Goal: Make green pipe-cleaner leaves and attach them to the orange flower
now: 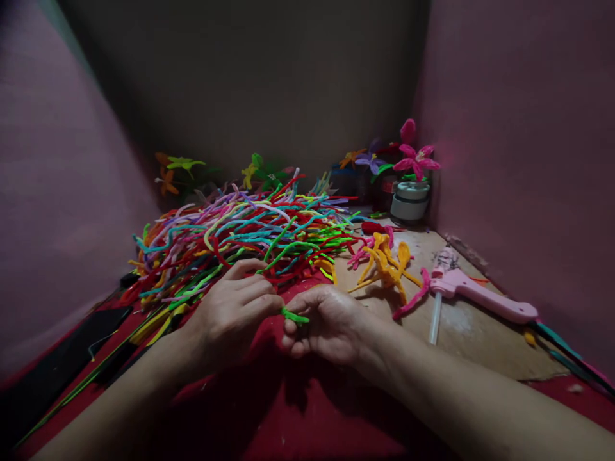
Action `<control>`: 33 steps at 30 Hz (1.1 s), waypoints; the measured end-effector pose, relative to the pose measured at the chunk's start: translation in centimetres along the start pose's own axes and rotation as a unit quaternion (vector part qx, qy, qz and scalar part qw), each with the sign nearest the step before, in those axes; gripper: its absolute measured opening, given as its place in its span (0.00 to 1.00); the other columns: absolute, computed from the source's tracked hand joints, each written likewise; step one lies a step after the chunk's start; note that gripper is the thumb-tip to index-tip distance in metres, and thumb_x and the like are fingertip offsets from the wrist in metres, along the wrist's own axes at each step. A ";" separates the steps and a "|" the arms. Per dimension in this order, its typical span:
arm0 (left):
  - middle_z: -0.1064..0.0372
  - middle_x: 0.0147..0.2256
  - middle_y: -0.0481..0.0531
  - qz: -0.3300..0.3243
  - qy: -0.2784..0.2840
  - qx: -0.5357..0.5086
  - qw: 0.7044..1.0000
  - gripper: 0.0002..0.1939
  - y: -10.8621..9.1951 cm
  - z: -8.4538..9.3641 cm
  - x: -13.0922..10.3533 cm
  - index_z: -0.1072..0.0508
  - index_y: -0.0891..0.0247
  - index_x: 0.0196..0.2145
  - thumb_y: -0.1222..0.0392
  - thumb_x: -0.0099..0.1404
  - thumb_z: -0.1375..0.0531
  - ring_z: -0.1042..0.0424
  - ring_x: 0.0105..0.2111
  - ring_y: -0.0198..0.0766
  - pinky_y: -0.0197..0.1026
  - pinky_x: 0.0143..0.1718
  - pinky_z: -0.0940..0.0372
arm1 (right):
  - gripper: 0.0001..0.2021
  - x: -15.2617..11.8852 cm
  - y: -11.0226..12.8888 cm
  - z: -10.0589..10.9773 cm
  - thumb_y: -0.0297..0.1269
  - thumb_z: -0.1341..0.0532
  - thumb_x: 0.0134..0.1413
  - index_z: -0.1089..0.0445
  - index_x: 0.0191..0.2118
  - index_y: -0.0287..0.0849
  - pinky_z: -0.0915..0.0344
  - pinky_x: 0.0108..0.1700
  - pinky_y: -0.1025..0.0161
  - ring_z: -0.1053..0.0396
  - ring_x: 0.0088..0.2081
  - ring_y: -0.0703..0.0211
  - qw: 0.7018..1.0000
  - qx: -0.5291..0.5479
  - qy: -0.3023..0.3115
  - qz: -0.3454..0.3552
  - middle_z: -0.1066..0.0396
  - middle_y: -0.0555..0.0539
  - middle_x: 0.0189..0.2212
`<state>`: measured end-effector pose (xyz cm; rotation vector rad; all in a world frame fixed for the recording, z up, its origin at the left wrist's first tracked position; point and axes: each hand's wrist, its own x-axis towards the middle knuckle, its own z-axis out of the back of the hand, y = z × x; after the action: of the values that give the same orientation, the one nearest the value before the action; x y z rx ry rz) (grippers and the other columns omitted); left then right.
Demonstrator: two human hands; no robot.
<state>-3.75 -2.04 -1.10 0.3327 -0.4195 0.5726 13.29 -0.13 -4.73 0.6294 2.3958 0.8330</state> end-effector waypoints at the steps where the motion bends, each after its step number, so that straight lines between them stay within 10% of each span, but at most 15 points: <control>1: 0.36 0.21 0.49 0.001 0.005 0.000 1.000 0.14 0.0 0.0 0.0 0.30 0.64 0.26 0.71 0.60 0.54 0.37 0.25 0.32 0.48 0.47 0.44 | 0.04 0.1 -0.2 -0.1 0.27 0.47 0.39 0.39 0.20 0.37 0.41 0.21 0.67 0.35 0.19 0.62 1.000 -0.007 -0.011 0.023 0.36 0.48 0.16; 8: 0.38 0.21 0.48 0.028 0.046 -0.019 0.998 0.11 0.5 -0.7 -0.4 0.31 0.66 0.25 0.73 0.57 0.51 0.39 0.24 0.32 0.48 0.46 0.44 | 0.02 -0.3 -0.7 -1.4 0.30 0.45 0.44 0.41 0.26 0.41 0.45 0.19 0.69 0.40 0.16 0.66 0.961 -0.186 -0.112 0.171 0.38 0.54 0.15; 14: 0.38 0.21 0.48 0.039 0.060 -0.046 0.996 0.11 0.8 -1.0 -0.5 0.32 0.66 0.24 0.74 0.57 0.51 0.40 0.24 0.32 0.46 0.46 0.43 | 0.12 -0.6 -0.8 -1.1 0.31 0.47 0.49 0.44 0.18 0.39 0.52 0.23 0.68 0.49 0.21 0.69 0.773 -0.527 -0.203 0.291 0.47 0.55 0.16; 22: 0.38 0.21 0.47 0.057 0.082 -0.087 0.991 0.10 0.8 -1.2 -0.6 0.33 0.64 0.25 0.72 0.58 0.51 0.40 0.24 0.32 0.45 0.45 0.43 | 0.14 -1.0 -0.7 -1.6 0.35 0.46 0.50 0.41 0.16 0.40 0.57 0.22 0.66 0.50 0.19 0.68 0.681 -0.644 -0.223 0.267 0.44 0.53 0.15; 26: 0.39 0.20 0.47 0.049 0.071 -0.087 0.992 0.11 0.6 -1.6 -0.6 0.34 0.64 0.23 0.71 0.59 0.51 0.40 0.22 0.31 0.46 0.45 0.43 | 0.11 -0.6 -1.0 -1.3 0.34 0.44 0.47 0.39 0.17 0.40 0.54 0.22 0.67 0.46 0.19 0.67 0.709 -0.620 -0.236 0.240 0.39 0.51 0.16; 30: 0.39 0.20 0.47 0.029 0.062 -0.064 0.996 0.12 0.5 -1.9 -0.7 0.34 0.64 0.23 0.72 0.58 0.52 0.42 0.22 0.32 0.46 0.46 0.44 | 0.11 0.0 -0.9 -1.0 0.31 0.50 0.47 0.41 0.18 0.40 0.48 0.18 0.69 0.43 0.14 0.68 0.886 -0.427 -0.167 0.074 0.37 0.51 0.14; 33: 0.39 0.20 0.47 0.021 0.079 -0.067 0.994 0.12 0.5 -1.8 -0.7 0.33 0.64 0.24 0.72 0.58 0.52 0.42 0.22 0.31 0.46 0.47 0.44 | 0.08 0.1 -0.9 -1.0 0.30 0.49 0.44 0.40 0.18 0.39 0.46 0.16 0.70 0.42 0.12 0.68 0.948 -0.300 -0.109 0.004 0.36 0.51 0.13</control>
<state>-4.08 -1.17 -2.92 0.1488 -0.3120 0.6035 12.37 -1.16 -4.73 0.4496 1.8033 1.3412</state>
